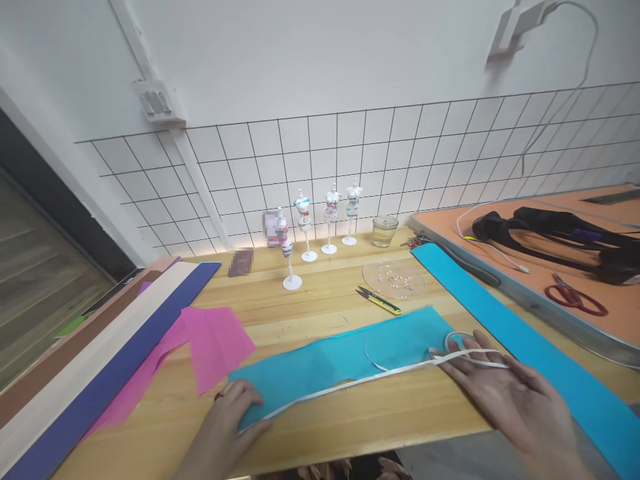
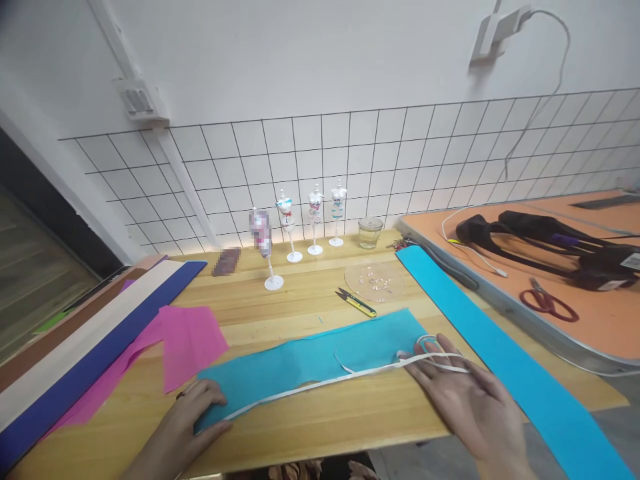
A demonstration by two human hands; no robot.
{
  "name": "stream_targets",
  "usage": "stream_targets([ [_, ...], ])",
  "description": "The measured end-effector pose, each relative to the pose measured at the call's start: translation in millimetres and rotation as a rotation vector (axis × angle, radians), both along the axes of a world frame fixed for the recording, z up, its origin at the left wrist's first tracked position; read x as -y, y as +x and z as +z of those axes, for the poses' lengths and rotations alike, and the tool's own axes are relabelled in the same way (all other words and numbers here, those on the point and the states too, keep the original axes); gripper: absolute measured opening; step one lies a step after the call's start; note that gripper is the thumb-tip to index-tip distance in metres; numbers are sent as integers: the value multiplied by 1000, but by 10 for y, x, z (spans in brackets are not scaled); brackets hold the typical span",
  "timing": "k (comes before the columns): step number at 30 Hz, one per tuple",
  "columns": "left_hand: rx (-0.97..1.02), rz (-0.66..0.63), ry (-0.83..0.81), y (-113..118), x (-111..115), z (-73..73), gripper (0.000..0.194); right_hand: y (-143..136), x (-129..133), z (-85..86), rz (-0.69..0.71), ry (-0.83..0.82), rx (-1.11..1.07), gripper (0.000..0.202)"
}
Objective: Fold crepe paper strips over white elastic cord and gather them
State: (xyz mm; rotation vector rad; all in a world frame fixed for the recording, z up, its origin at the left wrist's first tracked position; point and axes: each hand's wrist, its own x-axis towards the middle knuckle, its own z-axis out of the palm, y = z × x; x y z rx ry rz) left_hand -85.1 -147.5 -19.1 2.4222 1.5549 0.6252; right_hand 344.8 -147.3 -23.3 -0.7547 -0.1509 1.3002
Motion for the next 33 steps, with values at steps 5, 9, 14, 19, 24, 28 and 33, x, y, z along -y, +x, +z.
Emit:
stream_targets([
  [5, -3, -20, -2, -23, -36, -13, 19, 8, -41, -6, 116, 85, 37, 26],
  [9, -16, -39, 22, -71, -69, -16, 23, -7, -46, -16, 195, 171, 33, 24],
  [14, -39, -46, 53, -156, -111, -30, 23, 0, -20, -33, 174, 212, -80, 19],
  [19, -28, -46, 63, -179, -124, -64, 25, 21, -7, -65, -31, 92, -118, 22],
  [24, -28, -26, 36, -174, -121, -62, 25, -35, -14, -12, -7, 163, -56, 37],
  [28, -38, -13, 8, -177, -119, -27, 24, -62, 6, 16, 80, 263, -78, 35],
  [33, -30, -10, 4, -179, -132, -15, 23, -15, 44, -4, 42, 268, -118, 45],
])
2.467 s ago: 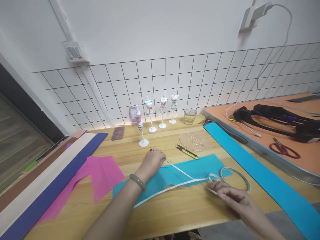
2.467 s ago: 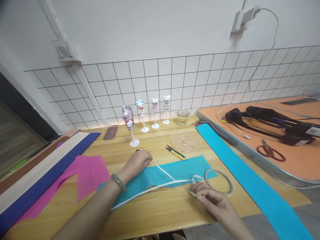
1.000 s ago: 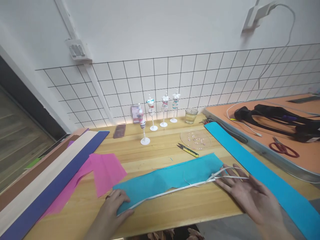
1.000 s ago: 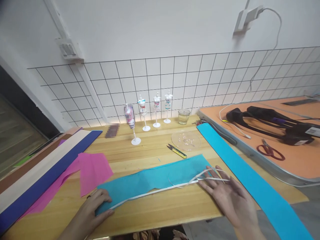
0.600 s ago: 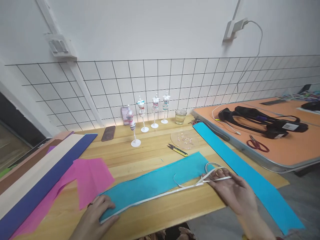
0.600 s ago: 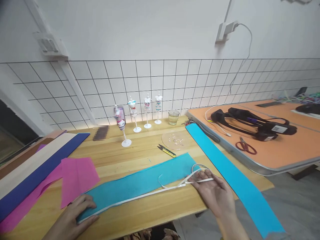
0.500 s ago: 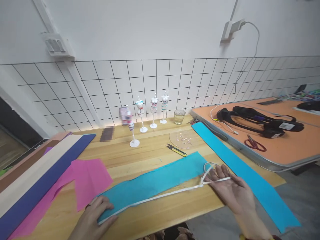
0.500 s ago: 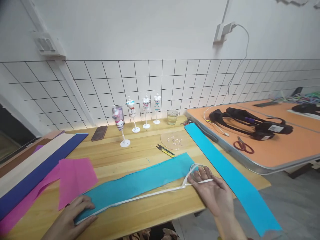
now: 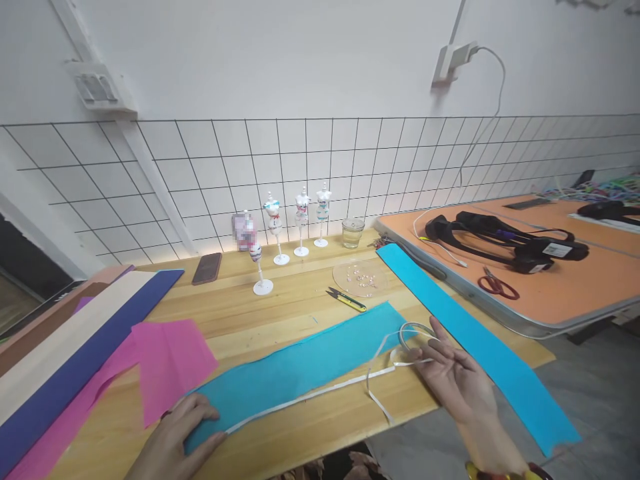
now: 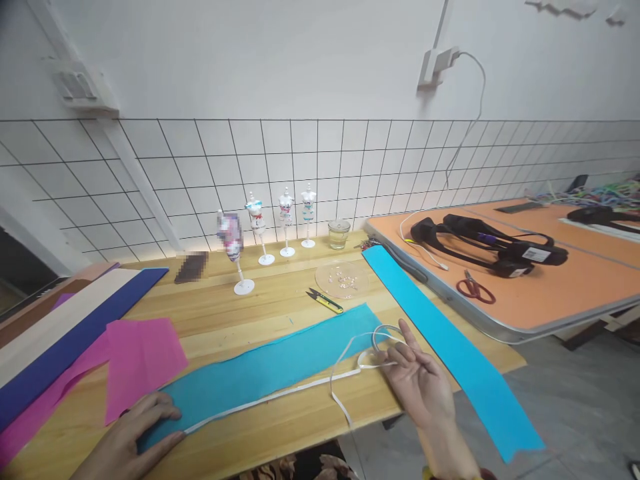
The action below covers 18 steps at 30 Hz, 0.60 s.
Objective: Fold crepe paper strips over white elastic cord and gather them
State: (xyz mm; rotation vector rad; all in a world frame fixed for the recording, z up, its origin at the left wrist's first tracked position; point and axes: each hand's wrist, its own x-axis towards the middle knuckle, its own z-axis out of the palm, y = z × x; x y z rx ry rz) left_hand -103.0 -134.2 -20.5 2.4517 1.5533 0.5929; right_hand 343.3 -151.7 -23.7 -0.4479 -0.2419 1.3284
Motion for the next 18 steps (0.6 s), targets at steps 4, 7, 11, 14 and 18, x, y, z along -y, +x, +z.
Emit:
stream_targets([
  [4, -4, -1, 2, -4, -8, -14, 23, 44, -20, -27, -99, -119, 6, 44],
  [7, -11, 1, -5, -16, -5, -32, 23, 54, -37, -43, -139, -159, 24, 41],
  [11, -3, -1, 7, -19, -1, -41, 22, 28, -50, -28, -60, -119, 49, 34],
  [14, -1, 6, 28, 2, -3, -18, 23, -14, -61, 15, 10, -73, 131, 32],
  [18, -1, -3, 40, 23, -8, 3, 24, -55, -57, 54, 54, -25, 141, 28],
])
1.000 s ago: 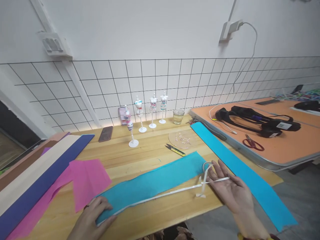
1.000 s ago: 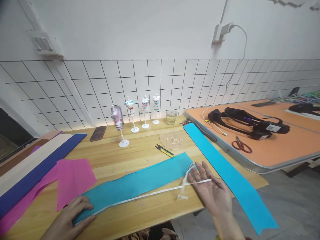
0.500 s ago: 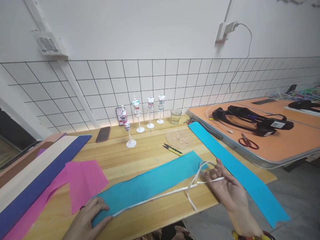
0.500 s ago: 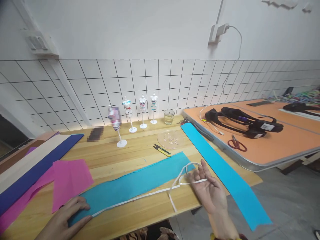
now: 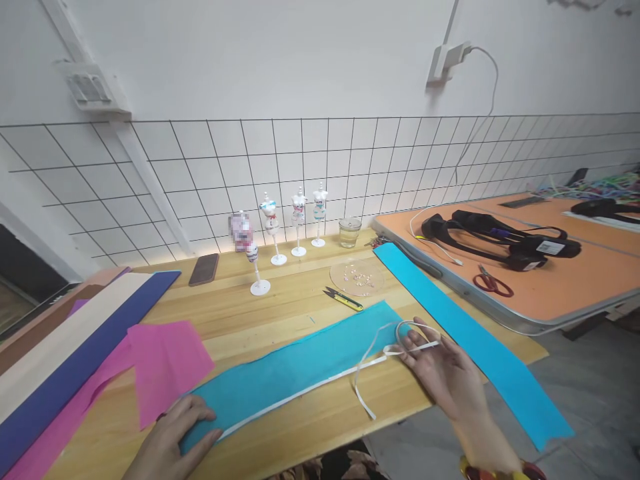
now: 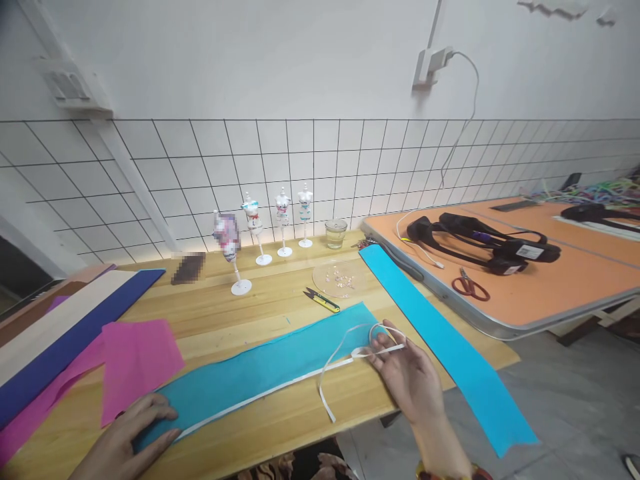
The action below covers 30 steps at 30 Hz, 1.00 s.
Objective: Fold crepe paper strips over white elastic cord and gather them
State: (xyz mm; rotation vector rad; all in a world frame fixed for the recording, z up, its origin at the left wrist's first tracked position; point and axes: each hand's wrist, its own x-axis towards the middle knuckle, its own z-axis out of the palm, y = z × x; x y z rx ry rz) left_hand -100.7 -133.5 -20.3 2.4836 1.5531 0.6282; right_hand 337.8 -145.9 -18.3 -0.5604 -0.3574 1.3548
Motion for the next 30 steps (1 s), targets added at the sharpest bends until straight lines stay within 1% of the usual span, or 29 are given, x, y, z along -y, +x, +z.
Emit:
stream_targets([
  [2, -2, 2, 6, -1, -2, -5, 24, 4, 13, -7, -10, 29, -77, 28],
  [5, 1, 5, 16, -4, -7, -16, 25, 45, 31, -48, -83, 14, -163, 37],
  [8, 6, -1, 28, 0, -10, -10, 25, 90, 34, -98, -179, -66, -99, 40],
  [10, 6, -5, 36, 4, -7, 1, 25, 102, 30, -118, -213, -96, -24, 40],
  [12, 7, -5, 39, 4, -3, 7, 25, 95, 22, -118, -195, -87, 11, 38],
  [17, 7, 10, 17, -1, 1, -5, 23, 31, -5, -54, -43, -20, 39, 33],
  [21, 10, 26, -1, -1, 0, -16, 23, -10, -1, -25, -5, -7, 86, 34],
  [23, 17, 27, -3, -2, 0, -21, 24, -11, 15, -28, -16, 19, 37, 34],
  [28, 13, 26, -11, -3, -8, -33, 24, 40, 51, -50, -68, 20, -212, 39],
  [30, 4, 26, -17, -3, -9, -36, 24, 61, 53, -52, -73, 26, -280, 38],
])
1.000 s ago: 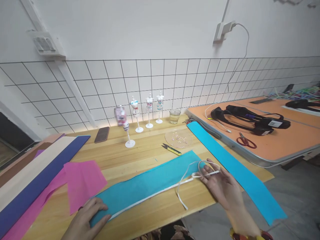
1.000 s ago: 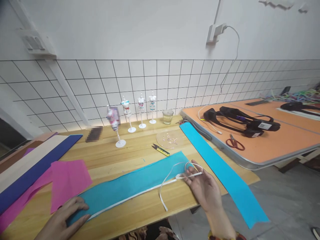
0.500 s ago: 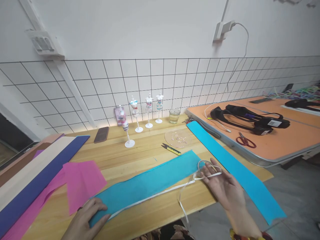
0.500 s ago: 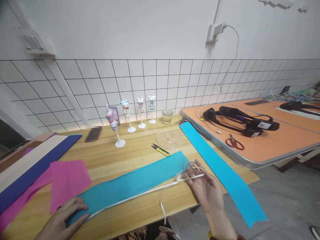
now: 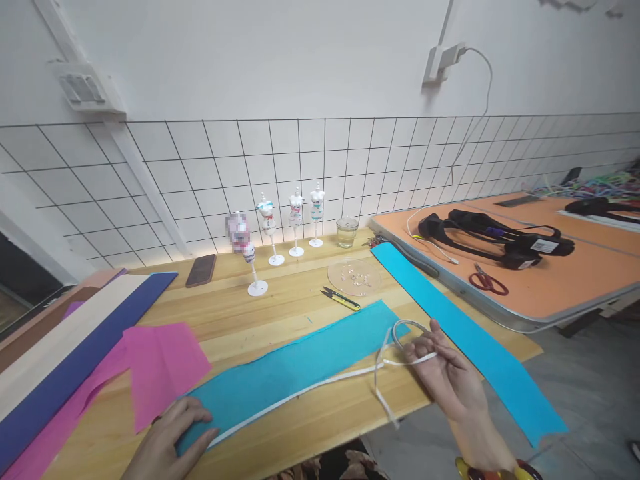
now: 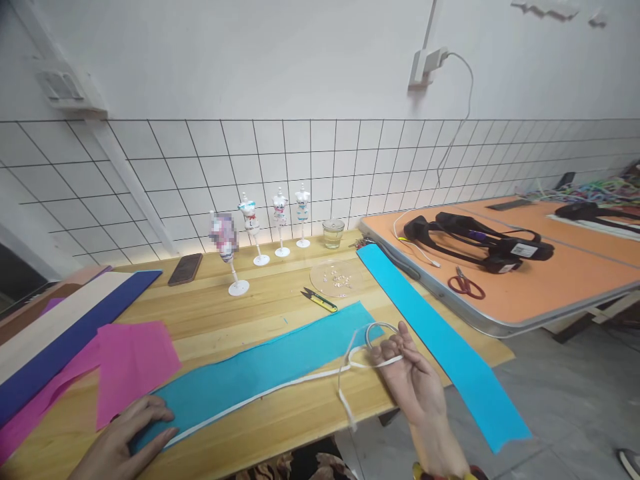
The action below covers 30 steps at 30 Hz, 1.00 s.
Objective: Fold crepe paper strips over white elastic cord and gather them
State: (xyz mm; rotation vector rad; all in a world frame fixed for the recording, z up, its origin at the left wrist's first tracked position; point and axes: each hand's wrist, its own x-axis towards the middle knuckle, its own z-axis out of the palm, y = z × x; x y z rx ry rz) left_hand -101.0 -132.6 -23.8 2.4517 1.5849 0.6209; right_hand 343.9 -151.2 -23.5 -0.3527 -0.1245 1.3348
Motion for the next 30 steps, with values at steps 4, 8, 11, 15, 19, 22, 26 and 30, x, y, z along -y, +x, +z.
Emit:
stream_targets([
  [4, 1, 1, 8, -7, 1, -6, 24, 8, -1, 23, -4, 13, -101, 29],
  [8, 12, -1, 25, -6, -3, -1, 24, 3, 3, 48, 25, 41, -126, 25],
  [11, 10, -9, 35, 4, -7, 16, 24, 22, 0, 18, 16, 42, -79, 27],
  [15, -4, -10, 37, 11, -7, 22, 25, 41, -10, -64, -88, -57, 153, 39],
  [19, -5, 8, 20, 7, 1, 1, 25, 4, -15, -96, -186, -62, 468, 42],
  [22, 7, 4, 5, 3, 10, -6, 24, -15, -12, -90, -259, -7, 683, 45],
  [26, 9, -10, 1, -4, 14, -9, 24, 22, 18, -87, -324, -99, 1090, 53],
  [30, 3, -15, 9, -5, 1, -29, 23, 111, 68, -71, -414, -245, 1509, 50],
])
